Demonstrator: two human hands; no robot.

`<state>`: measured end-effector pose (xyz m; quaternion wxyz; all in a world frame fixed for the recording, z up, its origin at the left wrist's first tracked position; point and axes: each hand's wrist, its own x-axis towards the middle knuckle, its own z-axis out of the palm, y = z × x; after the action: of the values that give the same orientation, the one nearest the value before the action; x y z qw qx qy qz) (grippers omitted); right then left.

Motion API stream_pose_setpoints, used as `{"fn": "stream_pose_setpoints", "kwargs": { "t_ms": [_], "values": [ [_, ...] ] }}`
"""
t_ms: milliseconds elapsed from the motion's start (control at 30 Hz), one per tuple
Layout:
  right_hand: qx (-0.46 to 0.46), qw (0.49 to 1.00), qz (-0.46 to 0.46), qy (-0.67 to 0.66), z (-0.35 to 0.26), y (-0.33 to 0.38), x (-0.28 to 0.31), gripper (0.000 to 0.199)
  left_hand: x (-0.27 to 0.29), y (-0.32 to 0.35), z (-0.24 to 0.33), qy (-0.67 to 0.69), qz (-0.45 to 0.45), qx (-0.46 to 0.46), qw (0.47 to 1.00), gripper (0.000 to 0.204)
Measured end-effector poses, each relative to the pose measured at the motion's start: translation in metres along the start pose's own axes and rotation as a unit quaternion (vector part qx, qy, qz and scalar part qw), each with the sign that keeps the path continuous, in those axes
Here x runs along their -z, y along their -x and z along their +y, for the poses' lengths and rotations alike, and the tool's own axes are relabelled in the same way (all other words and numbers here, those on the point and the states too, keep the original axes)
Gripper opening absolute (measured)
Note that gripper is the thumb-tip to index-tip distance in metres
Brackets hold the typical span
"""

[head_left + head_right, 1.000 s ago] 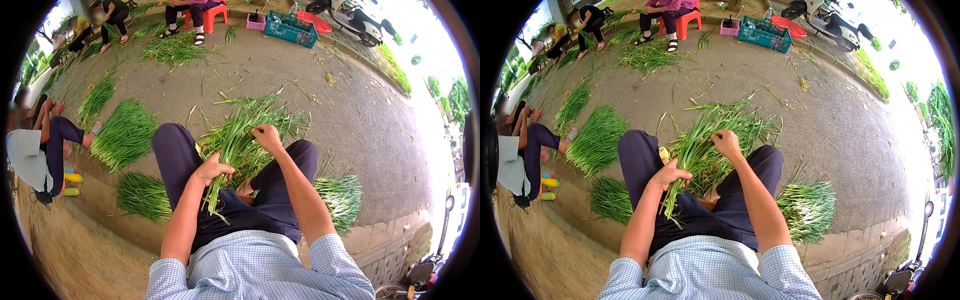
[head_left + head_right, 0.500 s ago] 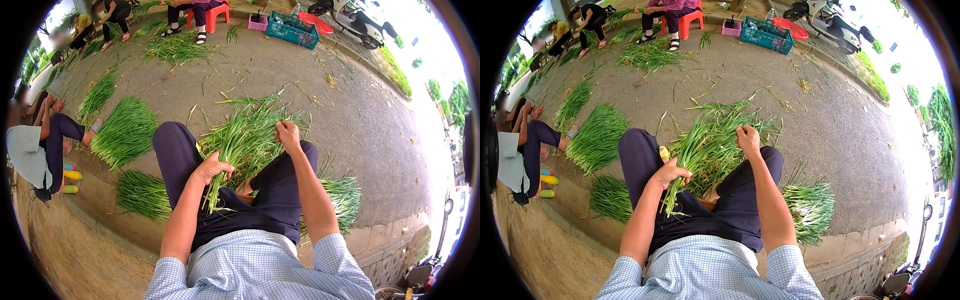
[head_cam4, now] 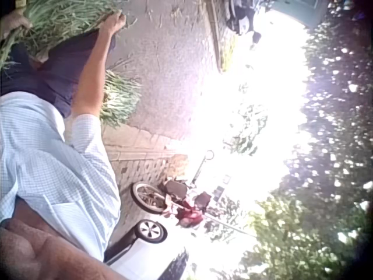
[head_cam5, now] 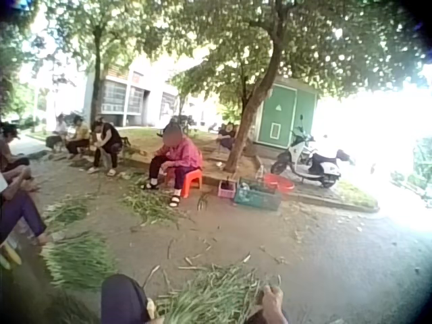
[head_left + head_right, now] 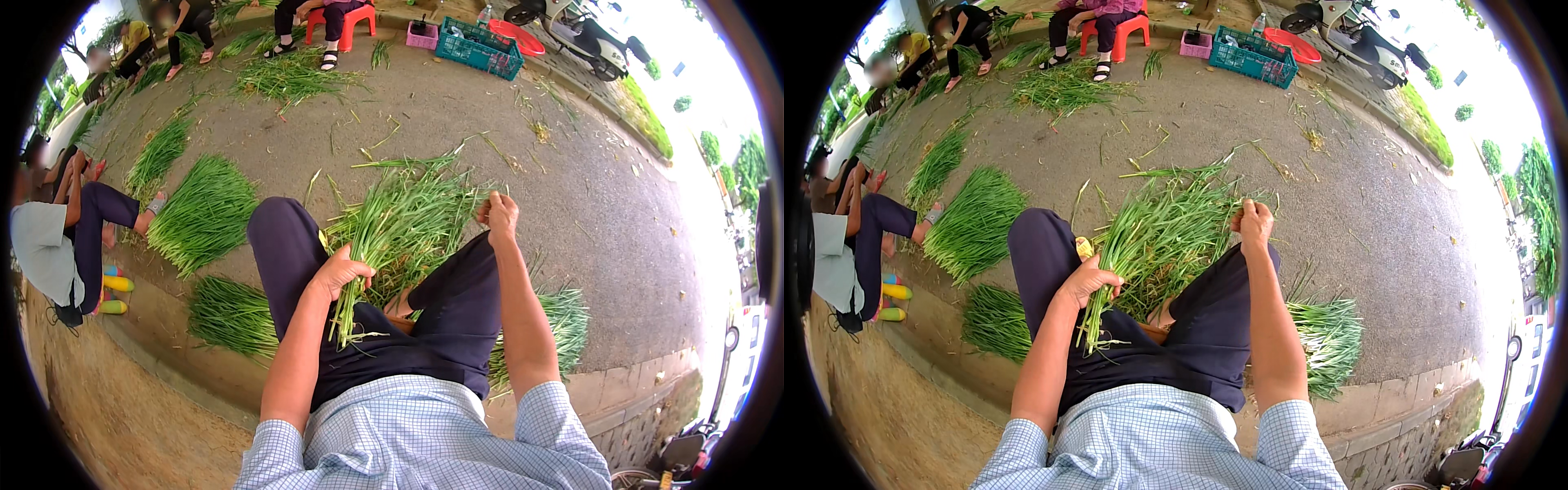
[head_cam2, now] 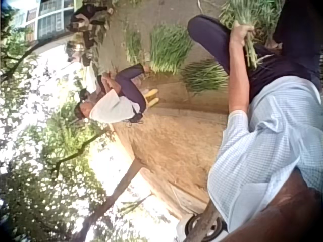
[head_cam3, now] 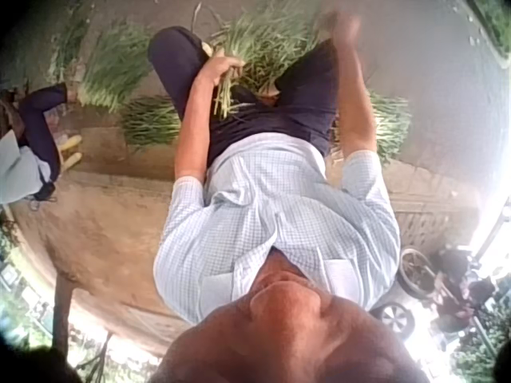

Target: The person cleans a bundle of green stalks by hand, pulling off dry outer layers and sorting through the bunch while sitting with others.

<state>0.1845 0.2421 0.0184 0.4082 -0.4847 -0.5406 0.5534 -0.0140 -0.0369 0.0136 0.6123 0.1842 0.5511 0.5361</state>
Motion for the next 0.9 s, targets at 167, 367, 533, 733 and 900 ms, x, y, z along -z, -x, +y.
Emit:
{"fn": "stream_pose_setpoints", "kwargs": {
  "t_ms": [167,367,533,733,900],
  "values": [
    [0.023,0.996,0.025,-0.084,-0.011,-0.005,0.022,0.021,0.0,0.005,0.005,0.024,0.012,-0.016,1.0,0.048],
    [0.083,0.996,0.015,0.0,-0.014,0.026,0.013,0.021,0.002,0.007,0.008,0.05,0.032,-0.026,0.998,0.038],
    [0.167,0.877,-0.262,0.366,0.044,0.089,-0.024,0.017,0.002,0.01,0.011,0.064,0.012,-0.023,0.998,0.042],
    [0.116,0.876,-0.248,0.398,0.032,0.092,-0.051,0.018,0.001,0.016,0.012,0.053,-0.03,-0.036,0.998,0.041],
    [0.237,0.917,-0.119,0.299,-0.026,0.054,-0.065,0.022,-0.005,0.016,0.016,0.033,-0.043,-0.017,0.998,0.043]
  ]
}}
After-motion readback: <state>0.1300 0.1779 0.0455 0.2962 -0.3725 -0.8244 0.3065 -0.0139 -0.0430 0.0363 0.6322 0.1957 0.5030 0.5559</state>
